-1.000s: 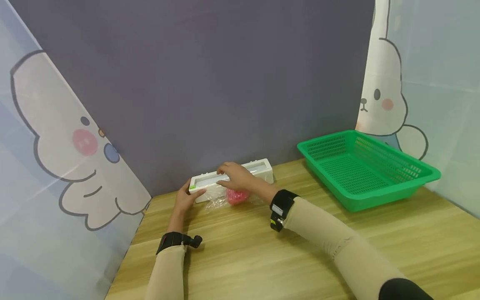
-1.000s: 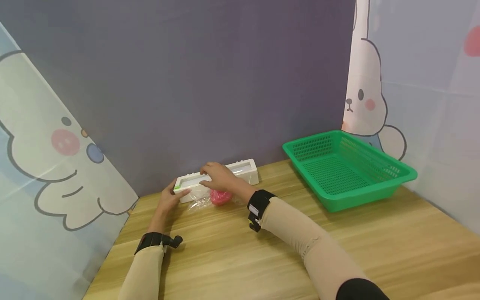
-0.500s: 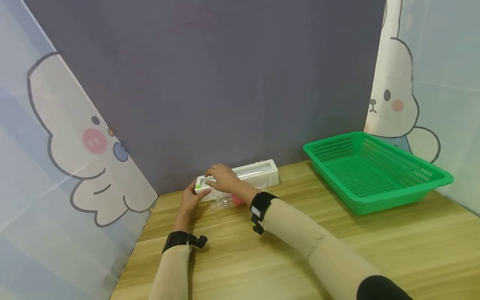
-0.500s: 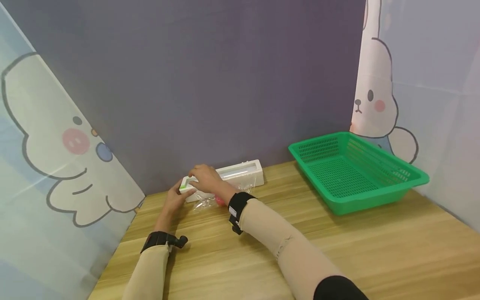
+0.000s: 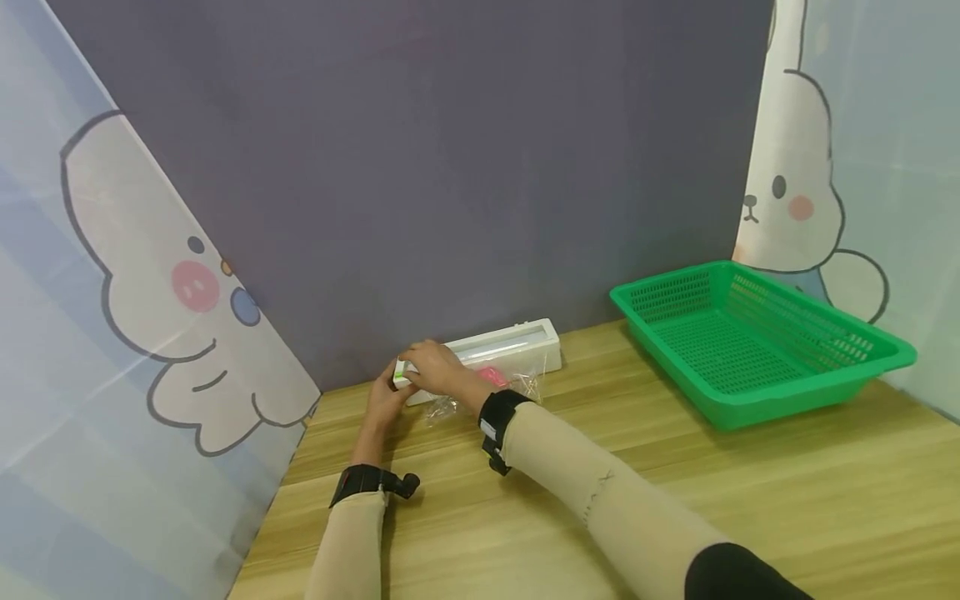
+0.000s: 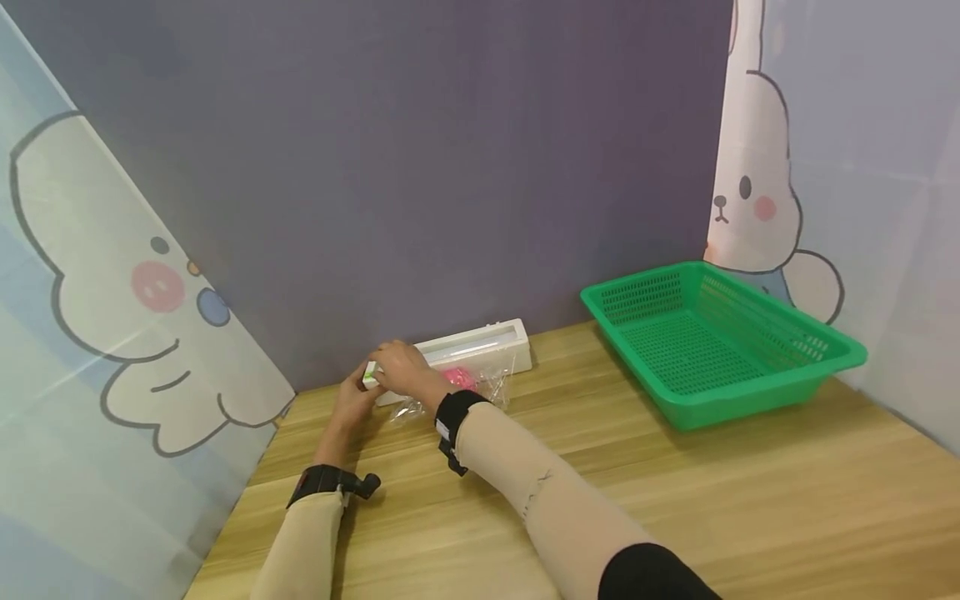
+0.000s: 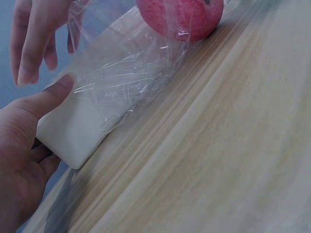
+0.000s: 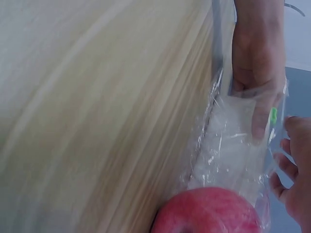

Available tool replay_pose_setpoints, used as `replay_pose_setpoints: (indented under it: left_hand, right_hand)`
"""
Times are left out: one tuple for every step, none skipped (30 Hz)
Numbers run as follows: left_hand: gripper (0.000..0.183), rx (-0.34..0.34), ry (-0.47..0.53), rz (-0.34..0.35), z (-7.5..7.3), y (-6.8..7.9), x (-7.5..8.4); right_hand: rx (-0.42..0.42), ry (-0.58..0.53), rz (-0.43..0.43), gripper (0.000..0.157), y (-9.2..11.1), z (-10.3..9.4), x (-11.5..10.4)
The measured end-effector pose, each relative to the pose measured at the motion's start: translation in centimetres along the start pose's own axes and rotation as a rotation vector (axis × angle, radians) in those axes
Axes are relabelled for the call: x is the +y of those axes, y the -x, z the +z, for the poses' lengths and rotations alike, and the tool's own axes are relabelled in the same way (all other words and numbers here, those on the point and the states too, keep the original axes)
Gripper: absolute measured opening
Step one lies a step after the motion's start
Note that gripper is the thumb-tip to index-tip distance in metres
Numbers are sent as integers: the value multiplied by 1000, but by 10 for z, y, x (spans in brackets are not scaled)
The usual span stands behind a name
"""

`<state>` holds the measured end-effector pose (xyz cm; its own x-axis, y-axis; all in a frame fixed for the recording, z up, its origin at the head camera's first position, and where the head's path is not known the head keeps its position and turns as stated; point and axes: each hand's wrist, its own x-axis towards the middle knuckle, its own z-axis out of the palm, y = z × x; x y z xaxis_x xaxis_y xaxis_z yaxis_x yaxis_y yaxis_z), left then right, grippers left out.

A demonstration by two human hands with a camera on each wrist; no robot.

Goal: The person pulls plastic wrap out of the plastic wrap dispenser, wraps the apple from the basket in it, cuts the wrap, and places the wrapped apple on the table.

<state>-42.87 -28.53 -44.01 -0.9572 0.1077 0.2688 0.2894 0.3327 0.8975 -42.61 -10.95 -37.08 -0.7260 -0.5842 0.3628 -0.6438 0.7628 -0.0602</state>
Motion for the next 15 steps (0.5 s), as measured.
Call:
replay_pose_setpoints:
  left_hand:
    - [91, -2, -9, -2, 0, 0, 0]
    - [90, -3, -17, -5, 0, 1, 0]
    - [90, 2, -37, -6, 0, 1, 0]
    - [90, 8, -56, -12, 0, 1, 0]
    - [90, 17, -70, -20, 0, 1, 0]
    - [90, 24, -82, -25, 0, 1, 0]
    - [90, 29, -94, -29, 0, 1, 0]
    - [90, 34, -101, -32, 0, 0, 1]
    - [90, 36, -100, -34, 0, 0, 1]
    - [89, 36, -89, -36, 0, 0, 1]
    - [88, 37, -82, -34, 0, 0, 1]
    - [87, 38, -77, -31, 1, 0, 1]
    - [86, 39, -77, -32, 1, 1, 1]
    - [86, 37, -74, -35, 1, 1, 1]
    - [85, 39, -73, -35, 1, 2, 2]
  right_hand:
    - [-4, 19, -6, 41, -1, 2, -1]
    - [-9, 38, -10, 41, -1, 4, -2]
    - [-11, 60, -13, 40, -2, 5, -3]
    - [-11, 82, -16, 39, -3, 6, -3]
    - [-8, 99, -16, 37, -3, 7, -4]
    - [-6, 112, -16, 35, -4, 8, -4]
    - [-1, 120, -17, 33, -4, 8, -4]
    - [6, 125, -17, 31, -5, 9, -5]
    - [13, 126, -18, 29, -5, 9, -5]
    - [19, 123, -22, 27, -6, 10, -5]
    - [24, 118, -25, 24, -7, 11, -5]
    - [30, 111, -28, 23, -7, 12, -6]
    - [40, 103, -27, 21, -8, 13, -6]
    - [41, 97, -22, 21, -8, 15, -7]
    - [41, 91, -17, 22, -9, 15, -8]
